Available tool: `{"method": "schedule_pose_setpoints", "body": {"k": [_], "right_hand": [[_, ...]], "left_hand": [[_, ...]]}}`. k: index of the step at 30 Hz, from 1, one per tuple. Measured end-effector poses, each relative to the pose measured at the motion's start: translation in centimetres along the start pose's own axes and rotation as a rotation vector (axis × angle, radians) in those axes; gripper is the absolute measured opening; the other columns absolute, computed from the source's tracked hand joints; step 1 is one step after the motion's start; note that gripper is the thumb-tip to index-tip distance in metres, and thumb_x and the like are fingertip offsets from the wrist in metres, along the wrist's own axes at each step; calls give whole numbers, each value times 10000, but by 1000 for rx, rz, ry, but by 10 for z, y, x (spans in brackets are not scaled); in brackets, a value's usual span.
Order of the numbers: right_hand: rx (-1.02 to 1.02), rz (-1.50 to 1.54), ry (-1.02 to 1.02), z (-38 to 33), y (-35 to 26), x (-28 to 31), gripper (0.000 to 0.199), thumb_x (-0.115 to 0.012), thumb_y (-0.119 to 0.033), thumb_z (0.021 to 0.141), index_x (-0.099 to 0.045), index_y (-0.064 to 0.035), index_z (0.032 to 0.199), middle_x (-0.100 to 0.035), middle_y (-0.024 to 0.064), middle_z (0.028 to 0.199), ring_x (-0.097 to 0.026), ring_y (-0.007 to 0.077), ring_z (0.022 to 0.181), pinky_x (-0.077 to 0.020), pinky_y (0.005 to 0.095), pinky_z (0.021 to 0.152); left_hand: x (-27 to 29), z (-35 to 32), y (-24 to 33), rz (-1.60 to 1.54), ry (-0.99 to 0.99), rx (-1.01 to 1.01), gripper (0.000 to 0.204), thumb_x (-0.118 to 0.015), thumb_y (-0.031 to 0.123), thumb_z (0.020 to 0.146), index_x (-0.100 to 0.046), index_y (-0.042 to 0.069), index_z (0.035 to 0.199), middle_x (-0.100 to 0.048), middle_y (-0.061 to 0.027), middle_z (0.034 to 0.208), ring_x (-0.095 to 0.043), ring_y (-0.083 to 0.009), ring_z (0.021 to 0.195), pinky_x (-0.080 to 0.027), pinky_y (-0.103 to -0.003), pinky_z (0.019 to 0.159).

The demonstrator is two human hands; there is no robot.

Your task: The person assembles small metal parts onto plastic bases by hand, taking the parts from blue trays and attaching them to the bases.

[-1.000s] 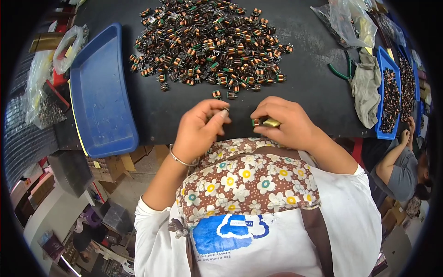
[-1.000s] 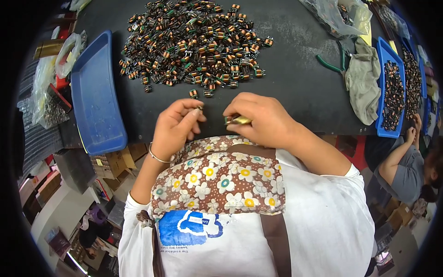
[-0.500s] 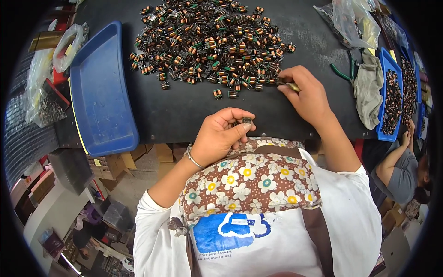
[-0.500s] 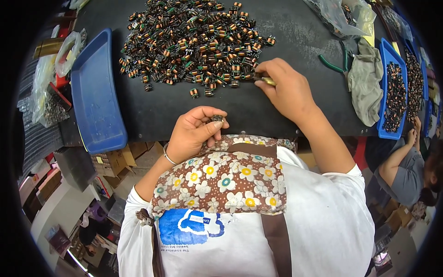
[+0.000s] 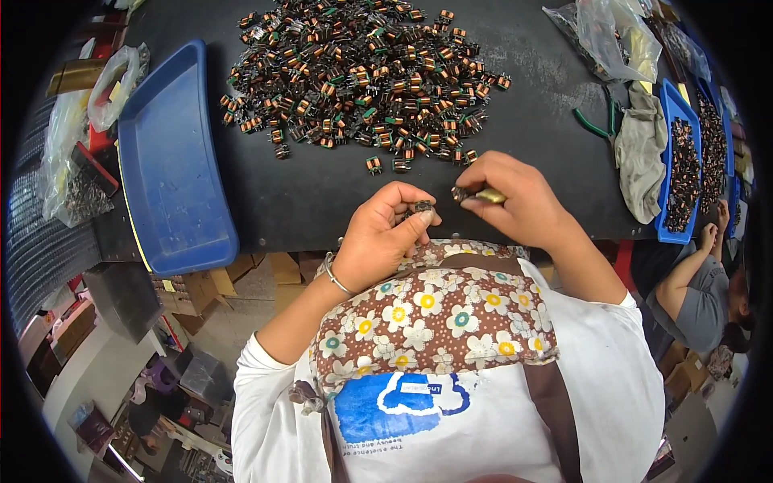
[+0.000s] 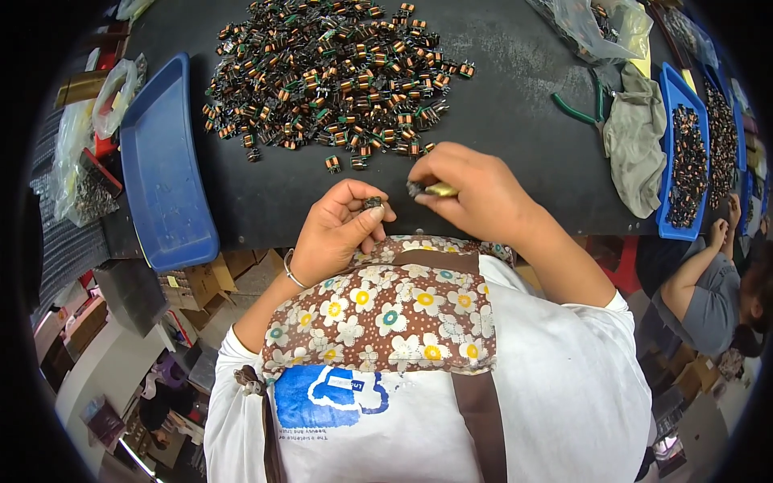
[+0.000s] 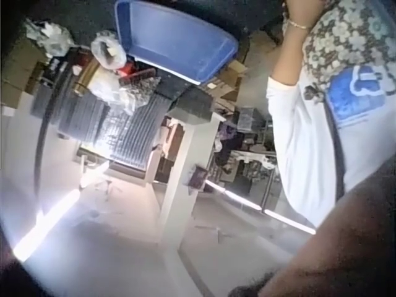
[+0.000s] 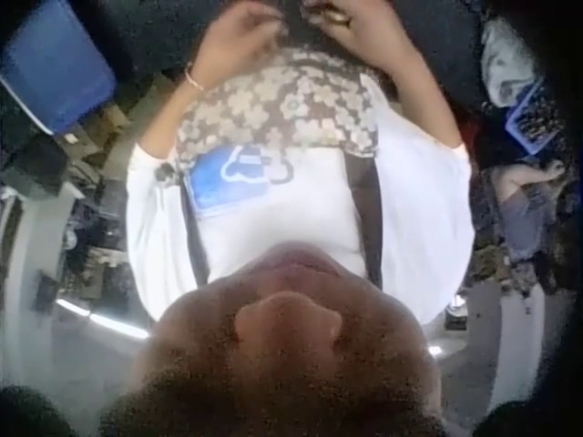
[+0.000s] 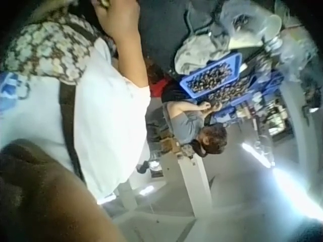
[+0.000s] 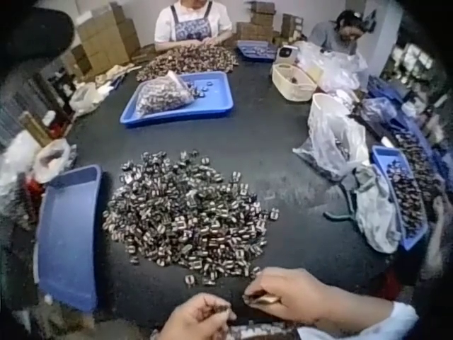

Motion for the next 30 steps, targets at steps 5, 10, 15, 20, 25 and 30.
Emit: {"method": "schedule_pose_setpoints", "body": {"k": [5, 10, 15, 20, 25, 30], "right_hand": [[153, 58, -101, 13, -24, -31, 257, -696, 31, 674, -632, -54, 908, -592, 81, 804, -587, 220, 688, -468, 310, 588], [173, 88, 11, 30, -25, -35, 262, -674, 49, 702, -650, -57, 940, -581, 68, 811, -588, 197, 734, -466, 284, 621], [20, -223, 229, 19, 6, -10, 204, -685, 22, 703, -608, -26, 885, -578, 78, 843, -593, 210, 760, -470, 287, 643], [-106, -159, 117, 5, 16, 12, 202, -695, 4, 699, -590, -14, 871, -587, 90, 851, -598, 203, 766, -477, 287, 652], [-152, 64, 53, 0, 20, 12, 232, -679, 20, 707, -607, -13, 926, -603, 70, 857, -593, 156, 757, -472, 263, 663], [-335, 422, -11, 3, 17, -1, 188, -656, 21, 745, -606, 5, 926, -613, 31, 907, -559, 77, 812, -460, 231, 734]], "left_hand": [[23, -10, 8, -28, -134, 88, 175, -582, 93, 875, -522, 33, 1028, -606, -28, 801, -526, -43, 609, -422, -169, 482], [43, -22, 15, -4, -137, 102, 186, -583, 116, 879, -509, 40, 1031, -616, -41, 804, -527, -43, 597, -423, -167, 470], [16, -7, 5, -203, -156, 45, 142, -544, 100, 895, -517, 42, 1022, -638, -97, 867, -554, -73, 606, -442, -184, 481], [-2, 7, 6, -424, -181, 85, 138, -512, 67, 899, -518, 31, 1033, -629, -119, 906, -573, -99, 634, -460, -208, 500], [-5, 12, 8, -459, -161, 132, 147, -514, 74, 901, -526, 28, 1041, -627, -118, 914, -573, -98, 638, -461, -203, 506], [2, 19, 1, -106, -90, 33, 170, -561, 97, 888, -529, 22, 1036, -627, -88, 903, -562, -66, 641, -461, -180, 521]]}}
Point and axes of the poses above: each hand's wrist, its own z-axis towards the middle knuckle, its own x-axis out of the back of the hand, y = z × x, the point moved 2 cm from there along z, towards the middle knuckle
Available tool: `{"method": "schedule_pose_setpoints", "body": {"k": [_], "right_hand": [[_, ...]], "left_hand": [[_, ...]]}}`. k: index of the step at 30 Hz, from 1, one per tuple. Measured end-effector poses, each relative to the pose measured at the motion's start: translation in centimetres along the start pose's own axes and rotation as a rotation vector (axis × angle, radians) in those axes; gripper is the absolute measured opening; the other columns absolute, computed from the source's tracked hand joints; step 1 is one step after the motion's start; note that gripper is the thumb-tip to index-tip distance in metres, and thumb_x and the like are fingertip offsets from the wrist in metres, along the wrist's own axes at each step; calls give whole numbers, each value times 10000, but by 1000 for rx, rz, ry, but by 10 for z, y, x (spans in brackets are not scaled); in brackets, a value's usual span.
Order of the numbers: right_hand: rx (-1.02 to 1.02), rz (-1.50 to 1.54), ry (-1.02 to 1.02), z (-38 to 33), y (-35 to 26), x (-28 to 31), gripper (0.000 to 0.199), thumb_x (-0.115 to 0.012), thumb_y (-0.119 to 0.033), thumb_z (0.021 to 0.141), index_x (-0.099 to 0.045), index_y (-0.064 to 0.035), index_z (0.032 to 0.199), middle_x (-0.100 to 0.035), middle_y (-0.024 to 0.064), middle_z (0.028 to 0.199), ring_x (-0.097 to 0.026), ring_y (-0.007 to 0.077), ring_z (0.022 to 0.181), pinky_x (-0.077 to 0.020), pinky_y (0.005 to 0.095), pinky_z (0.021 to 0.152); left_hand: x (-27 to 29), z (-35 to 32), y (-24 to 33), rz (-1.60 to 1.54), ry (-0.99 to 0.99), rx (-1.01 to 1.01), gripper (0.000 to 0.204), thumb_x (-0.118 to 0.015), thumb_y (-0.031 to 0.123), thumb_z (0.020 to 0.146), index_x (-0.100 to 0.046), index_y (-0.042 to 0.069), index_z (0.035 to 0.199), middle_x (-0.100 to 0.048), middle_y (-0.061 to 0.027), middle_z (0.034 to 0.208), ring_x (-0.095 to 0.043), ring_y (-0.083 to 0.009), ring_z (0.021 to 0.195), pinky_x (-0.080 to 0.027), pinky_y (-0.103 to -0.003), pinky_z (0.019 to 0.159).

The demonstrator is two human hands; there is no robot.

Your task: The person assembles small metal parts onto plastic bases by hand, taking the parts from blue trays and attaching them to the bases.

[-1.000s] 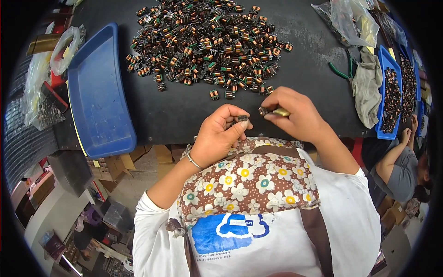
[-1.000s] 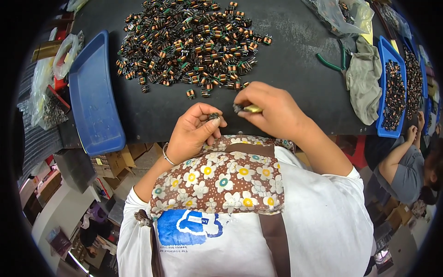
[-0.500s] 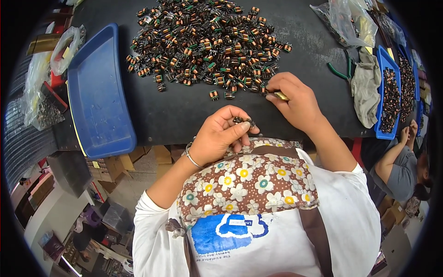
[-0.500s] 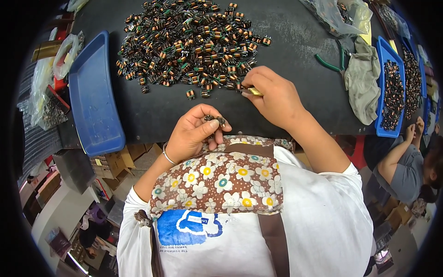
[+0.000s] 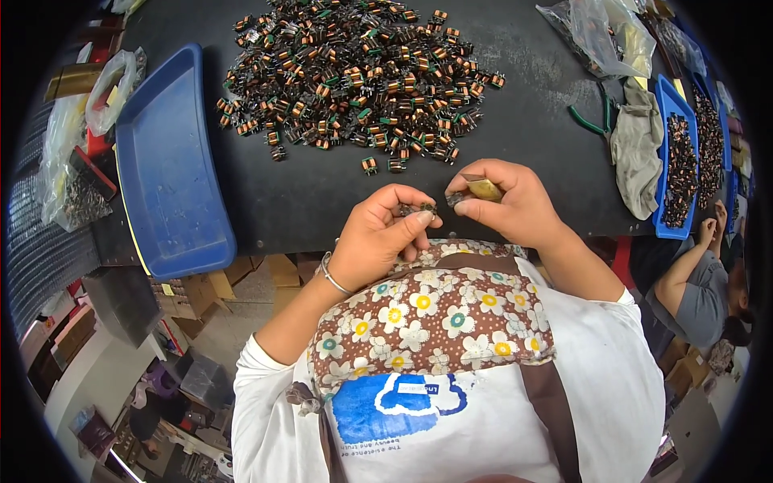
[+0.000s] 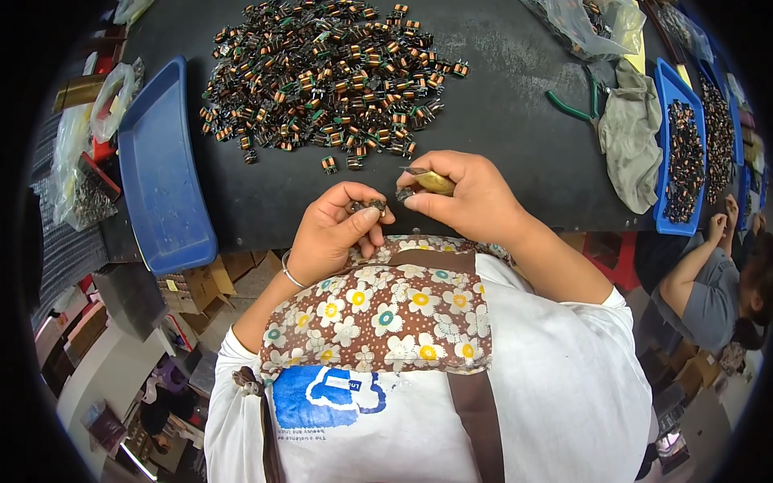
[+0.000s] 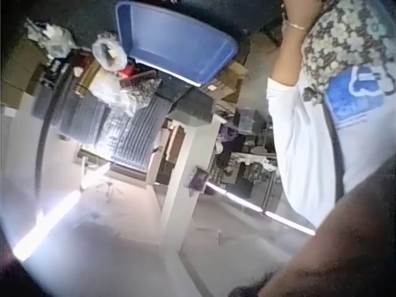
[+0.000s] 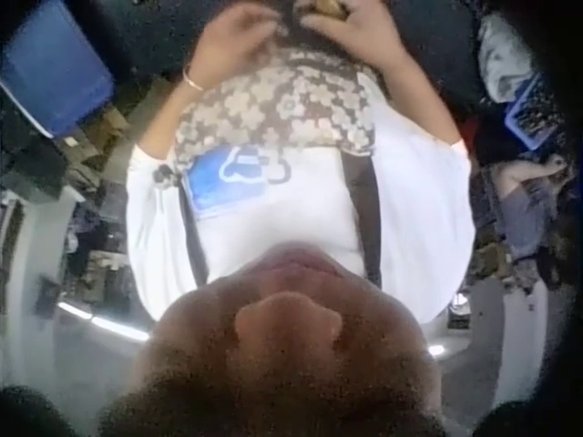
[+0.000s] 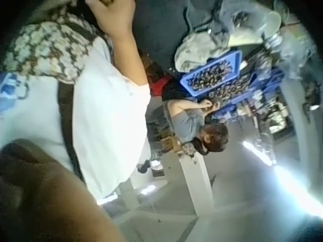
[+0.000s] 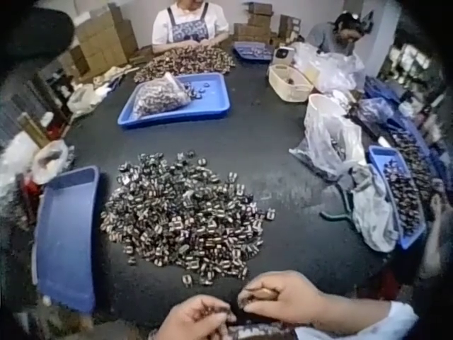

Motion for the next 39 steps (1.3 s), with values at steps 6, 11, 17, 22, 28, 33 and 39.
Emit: {"method": "schedule_pose_setpoints", "body": {"k": [6, 11, 17, 22, 28, 33, 39], "right_hand": [[3, 104, -58, -35, 40, 17, 170, -644, 23, 753, -577, 4, 908, -599, 52, 928, -556, 94, 836, -458, 243, 749], [53, 90, -76, -50, 27, 18, 164, -640, 33, 743, -566, -1, 885, -582, 56, 926, -549, 96, 832, -450, 238, 746], [61, 102, -65, -32, 9, -3, 171, -651, 32, 734, -570, -7, 880, -574, 39, 897, -544, 89, 811, -444, 232, 715], [219, -555, 116, -16, -2, -10, 191, -675, -6, 721, -595, -15, 894, -564, 84, 857, -576, 169, 740, -465, 275, 643], [466, -436, 27, -14, -19, -12, 137, -641, 2, 724, -614, -34, 854, -571, 81, 782, -578, 234, 689, -465, 330, 590], [439, -518, -91, -15, -16, -16, 94, -642, -107, 746, -628, -97, 839, -580, 40, 791, -586, 253, 739, -465, 367, 595], [448, -549, -104, -19, -18, -17, 81, -642, -62, 727, -626, -62, 806, -571, 81, 719, -575, 277, 659, -451, 370, 550]], "left_hand": [[-41, 13, -43, 70, 60, -37, 170, -587, 52, 860, -526, 18, 1014, -607, -44, 865, -558, -50, 650, -460, -177, 533], [-56, -2, -36, 87, 69, -55, 171, -596, 40, 851, -524, 17, 1005, -586, -25, 831, -558, -49, 654, -459, -176, 536], [-31, -15, -17, 77, 68, -73, 164, -596, 36, 850, -521, 18, 995, -586, -30, 828, -559, -55, 655, -464, -182, 540], [-14, -22, -5, 42, 82, -101, 165, -591, 33, 851, -520, 18, 998, -604, -48, 851, -560, -61, 653, -473, -194, 549], [-11, -23, -2, 91, 71, -88, 171, -590, 26, 849, -538, 16, 1012, -609, -46, 841, -555, -57, 649, -475, -197, 557], [-10, -24, -4, 184, -2, -110, 199, -582, 31, 864, -528, 3, 1054, -626, -78, 945, -591, -85, 729, -499, -209, 598], [-10, -24, -10, 334, 58, -227, 175, -616, 20, 813, -597, 20, 987, -601, -5, 833, -559, -53, 730, -465, -203, 643]]}}
Point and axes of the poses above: each hand's wrist, its own z-axis towards the middle knuckle, its own x-axis out of the back of the hand, y = z × x, the point moved 2 cm from there along z, towards the middle knuckle
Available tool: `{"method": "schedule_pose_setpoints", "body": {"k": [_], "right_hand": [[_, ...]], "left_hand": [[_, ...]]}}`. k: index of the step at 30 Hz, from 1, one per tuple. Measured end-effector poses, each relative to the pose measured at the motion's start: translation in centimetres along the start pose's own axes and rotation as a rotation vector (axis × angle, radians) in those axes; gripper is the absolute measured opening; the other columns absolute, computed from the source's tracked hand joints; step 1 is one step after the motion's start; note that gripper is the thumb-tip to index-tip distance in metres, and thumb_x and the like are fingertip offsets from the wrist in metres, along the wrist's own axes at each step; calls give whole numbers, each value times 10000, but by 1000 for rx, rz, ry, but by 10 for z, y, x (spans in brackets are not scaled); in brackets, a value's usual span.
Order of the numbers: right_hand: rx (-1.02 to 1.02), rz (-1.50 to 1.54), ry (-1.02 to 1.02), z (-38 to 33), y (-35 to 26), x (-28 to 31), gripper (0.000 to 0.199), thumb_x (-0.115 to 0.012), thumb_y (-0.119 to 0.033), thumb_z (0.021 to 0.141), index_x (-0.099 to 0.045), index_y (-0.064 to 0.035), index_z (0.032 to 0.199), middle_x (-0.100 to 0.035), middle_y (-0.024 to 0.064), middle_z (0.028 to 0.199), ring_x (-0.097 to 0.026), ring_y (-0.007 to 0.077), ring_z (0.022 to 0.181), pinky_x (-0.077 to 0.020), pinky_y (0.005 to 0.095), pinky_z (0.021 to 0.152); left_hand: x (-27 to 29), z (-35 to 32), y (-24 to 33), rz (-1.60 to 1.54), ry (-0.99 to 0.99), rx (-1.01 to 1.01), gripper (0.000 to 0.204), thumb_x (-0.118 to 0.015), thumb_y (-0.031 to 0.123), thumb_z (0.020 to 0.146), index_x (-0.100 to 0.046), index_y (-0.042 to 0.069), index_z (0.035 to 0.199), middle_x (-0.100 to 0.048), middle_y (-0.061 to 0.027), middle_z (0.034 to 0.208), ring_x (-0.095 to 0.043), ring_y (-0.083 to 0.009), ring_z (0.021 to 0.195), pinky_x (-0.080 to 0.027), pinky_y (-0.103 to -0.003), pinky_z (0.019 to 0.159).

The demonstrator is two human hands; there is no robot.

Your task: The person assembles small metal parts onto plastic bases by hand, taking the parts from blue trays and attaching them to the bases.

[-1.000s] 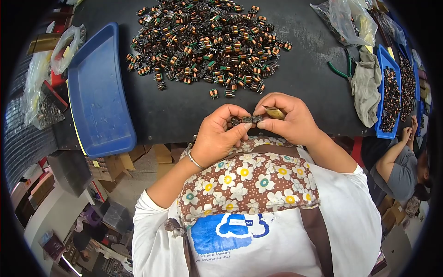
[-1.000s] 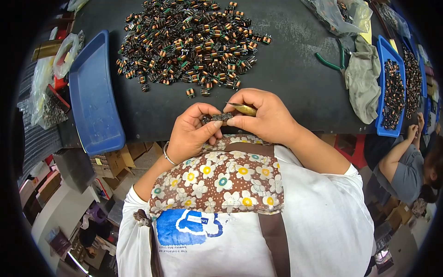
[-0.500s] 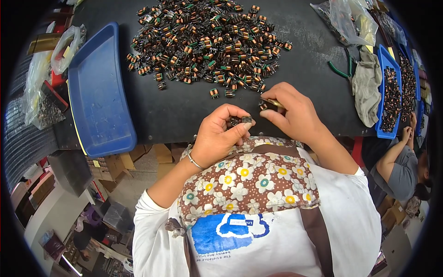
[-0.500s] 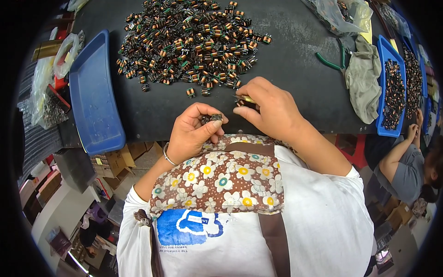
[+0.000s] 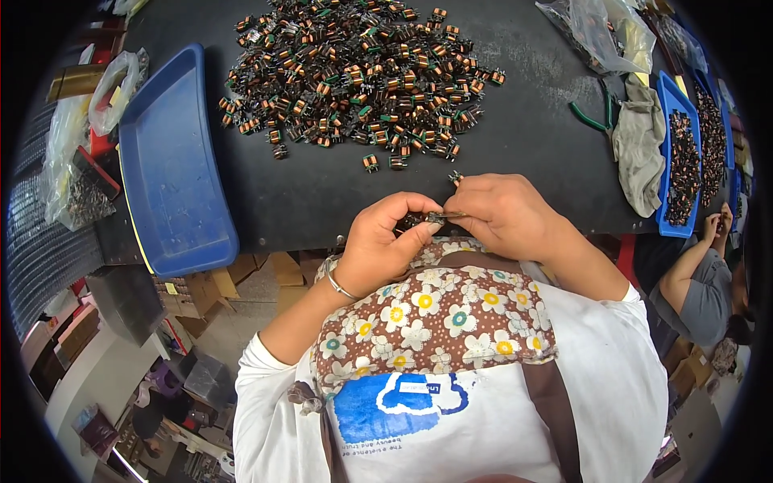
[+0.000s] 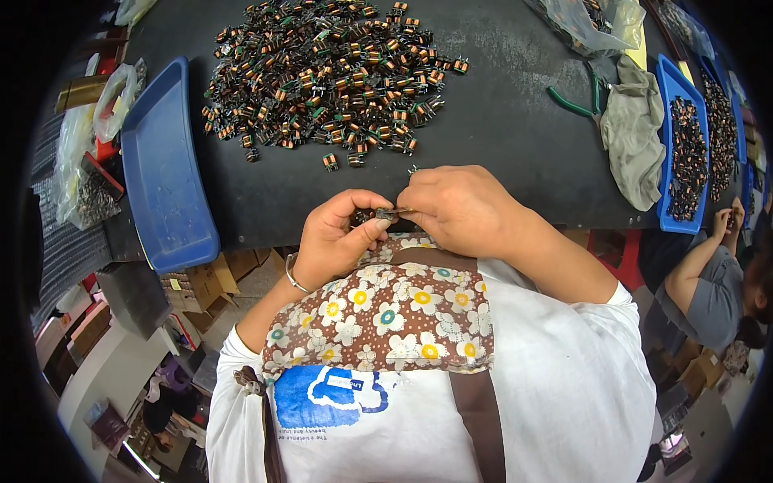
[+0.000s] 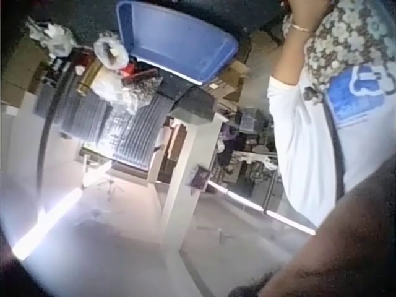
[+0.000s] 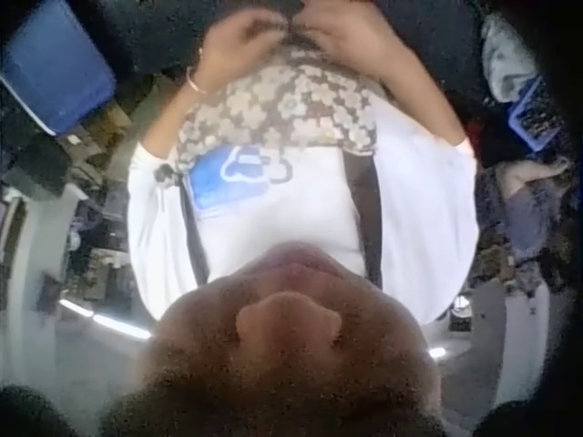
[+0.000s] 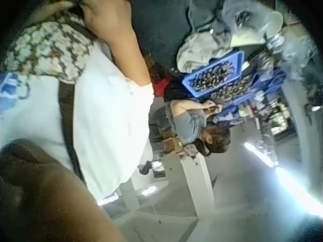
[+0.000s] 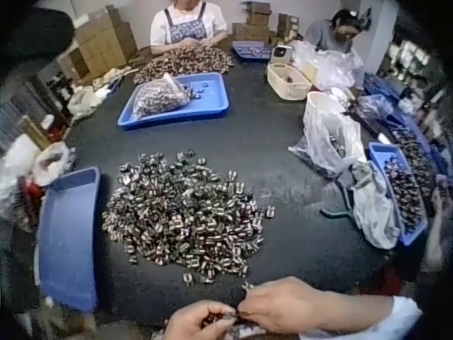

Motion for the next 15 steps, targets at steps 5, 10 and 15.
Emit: {"method": "schedule_pose_setpoints", "body": {"k": [5, 10, 15], "right_hand": [[-42, 17, -127, -1, -6, 5, 71, -633, -74, 735, -631, -51, 802, -572, 99, 706, -579, 290, 673, -457, 383, 571], [-59, 78, -39, -1, 2, 5, 77, -643, -69, 742, -630, -38, 812, -576, 98, 710, -586, 267, 656, -466, 356, 585], [-314, -106, 207, 2, 13, 7, 178, -704, -166, 721, -607, -74, 838, -597, 68, 801, -602, 249, 715, -481, 334, 602]], "left_hand": [[1, -1, 0, 190, -38, -133, 193, -601, 24, 830, -570, 10, 1020, -606, -22, 882, -575, -70, 752, -472, -202, 657], [2, -1, 12, 21, -48, 23, 107, -605, 44, 817, -586, 14, 918, -611, -40, 854, -583, -109, 738, -472, -221, 656], [27, -1, 18, -512, -59, 111, 62, -515, 100, 872, -517, 42, 852, -544, -78, 782, -531, -143, 617, -407, -191, 457]]}}
Point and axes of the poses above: each hand's wrist, its own z-axis towards the middle knuckle, its own x-axis out of the back of the hand, y = z × x, the point moved 2 cm from there along z, towards the middle knuckle
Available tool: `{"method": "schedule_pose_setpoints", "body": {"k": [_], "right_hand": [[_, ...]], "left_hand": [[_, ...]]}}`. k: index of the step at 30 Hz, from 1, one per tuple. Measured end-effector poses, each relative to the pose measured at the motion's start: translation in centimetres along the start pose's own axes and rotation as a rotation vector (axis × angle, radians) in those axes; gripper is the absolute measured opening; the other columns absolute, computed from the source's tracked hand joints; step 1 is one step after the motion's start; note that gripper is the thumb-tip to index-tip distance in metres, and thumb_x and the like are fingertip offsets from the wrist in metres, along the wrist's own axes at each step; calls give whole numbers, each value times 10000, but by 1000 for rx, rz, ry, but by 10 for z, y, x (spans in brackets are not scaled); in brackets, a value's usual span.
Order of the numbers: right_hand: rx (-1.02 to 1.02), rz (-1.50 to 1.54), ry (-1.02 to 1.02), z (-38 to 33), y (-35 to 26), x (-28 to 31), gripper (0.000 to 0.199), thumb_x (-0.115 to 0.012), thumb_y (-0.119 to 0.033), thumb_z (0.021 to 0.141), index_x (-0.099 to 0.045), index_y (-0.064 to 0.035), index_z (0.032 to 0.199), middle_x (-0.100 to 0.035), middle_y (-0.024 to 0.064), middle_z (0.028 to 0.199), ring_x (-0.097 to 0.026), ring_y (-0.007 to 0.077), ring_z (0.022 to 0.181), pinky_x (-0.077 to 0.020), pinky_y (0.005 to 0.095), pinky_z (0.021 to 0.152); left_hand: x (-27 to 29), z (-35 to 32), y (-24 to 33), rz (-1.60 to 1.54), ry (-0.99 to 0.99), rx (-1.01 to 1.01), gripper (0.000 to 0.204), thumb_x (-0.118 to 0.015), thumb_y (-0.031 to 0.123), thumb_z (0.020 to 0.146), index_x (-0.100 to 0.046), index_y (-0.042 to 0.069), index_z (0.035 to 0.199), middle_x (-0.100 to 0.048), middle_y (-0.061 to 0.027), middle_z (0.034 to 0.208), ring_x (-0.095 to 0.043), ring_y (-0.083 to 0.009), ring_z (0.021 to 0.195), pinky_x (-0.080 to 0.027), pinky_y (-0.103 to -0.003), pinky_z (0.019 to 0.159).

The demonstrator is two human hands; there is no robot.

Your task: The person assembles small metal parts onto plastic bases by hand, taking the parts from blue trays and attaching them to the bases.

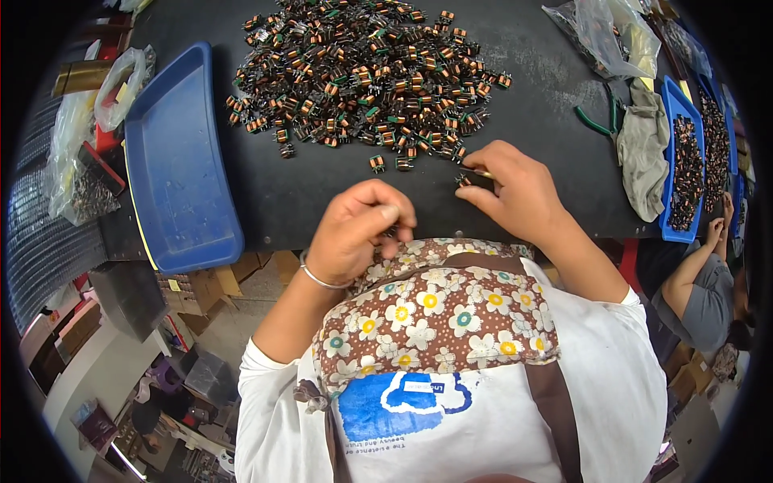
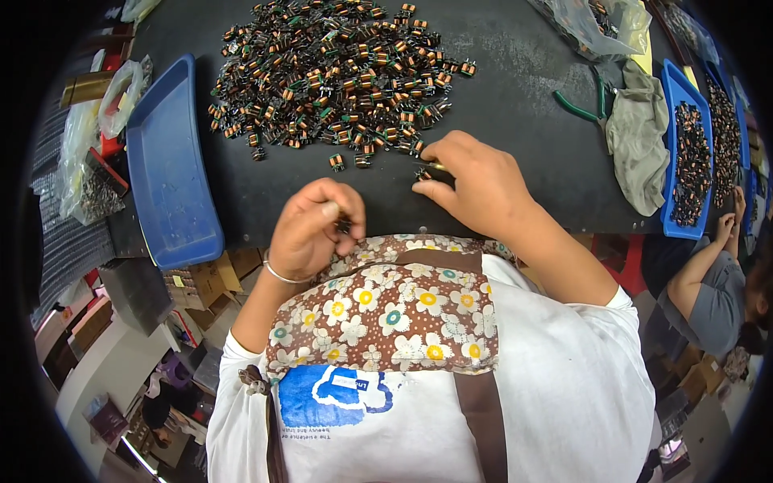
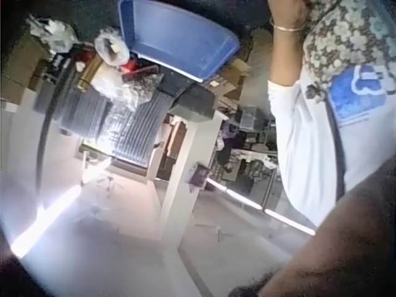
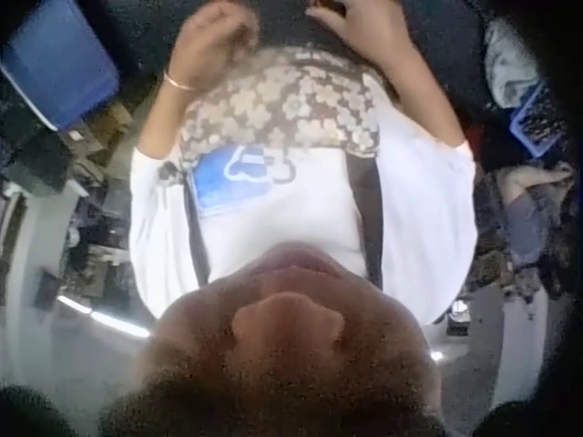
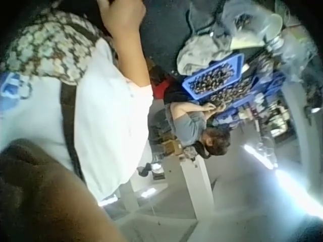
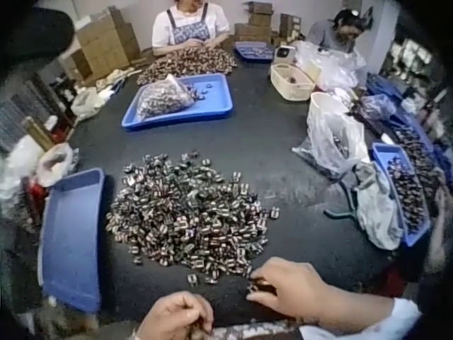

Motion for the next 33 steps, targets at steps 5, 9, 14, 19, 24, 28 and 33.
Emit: {"method": "schedule_pose_setpoints", "body": {"k": [5, 9, 14, 19, 24, 28, 33], "right_hand": [[89, -70, -51, 0, -2, -8, 217, -718, -82, 704, -565, -41, 853, -562, 73, 786, -577, 202, 671, -462, 296, 588], [22, 102, -77, -4, 5, -10, 214, -717, -65, 709, -581, -35, 871, -575, 65, 800, -584, 171, 686, -465, 280, 606], [-154, 558, -151, -10, 5, -8, 193, -692, -23, 741, -604, -13, 913, -588, 4, 832, -527, 57, 729, -435, 207, 652], [-253, 659, -201, -10, 5, -7, 170, -682, -8, 747, -595, -15, 894, -585, -1, 845, -511, 45, 745, -431, 202, 662], [-249, 707, -221, -9, 6, -12, 161, -677, 6, 746, -578, -12, 873, -589, 14, 877, -520, 50, 775, -432, 208, 690], [-227, 750, -244, -8, 1, -12, 158, -668, 23, 743, -566, -7, 859, -586, 34, 906, -528, 65, 800, -436, 220, 712], [-197, 769, -231, -7, -1, -15, 158, -665, 31, 739, -554, -4, 847, -580, 48, 901, -533, 77, 802, -438, 227, 709]], "left_hand": [[25, 11, 18, 1025, 347, -525, 93, -628, 61, 791, -653, 48, 880, -590, -34, 691, -557, -142, 609, -460, -280, 564], [14, 19, 34, 1442, 226, -468, 173, -633, 55, 760, -659, 98, 925, -578, -67, 697, -569, -224, 625, -473, -321, 581], [8, 23, 35, 1689, 219, -520, 198, -656, 72, 756, -626, 82, 952, -593, -92, 746, -572, -268, 663, -467, -334, 601], [12, 16, 32, 1702, 270, -398, 178, -667, 108, 754, -580, 63, 901, -607, -97, 774, -592, -283, 695, -472, -349, 600], [-1, 10, 7, 923, 229, -196, 178, -684, 64, 763, -586, 28, 906, -622, -42, 778, -584, -110, 692, -466, -242, 631], [-22, 9, -8, 537, 96, -68, 157, -608, 7, 819, -556, 15, 967, -608, -15, 831, -558, -47, 696, -468, -198, 631], [-24, 10, -10, 389, 67, 34, 173, -572, 20, 859, -521, 10, 1024, -614, -49, 855, -561, -55, 678, -471, -183, 599]]}}
Point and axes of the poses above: each hand's wrist, its own z-axis towards the middle knuckle, its own x-axis out of the back of the hand, y = z × x, the point moved 2 cm from there along z, towards the middle knuckle
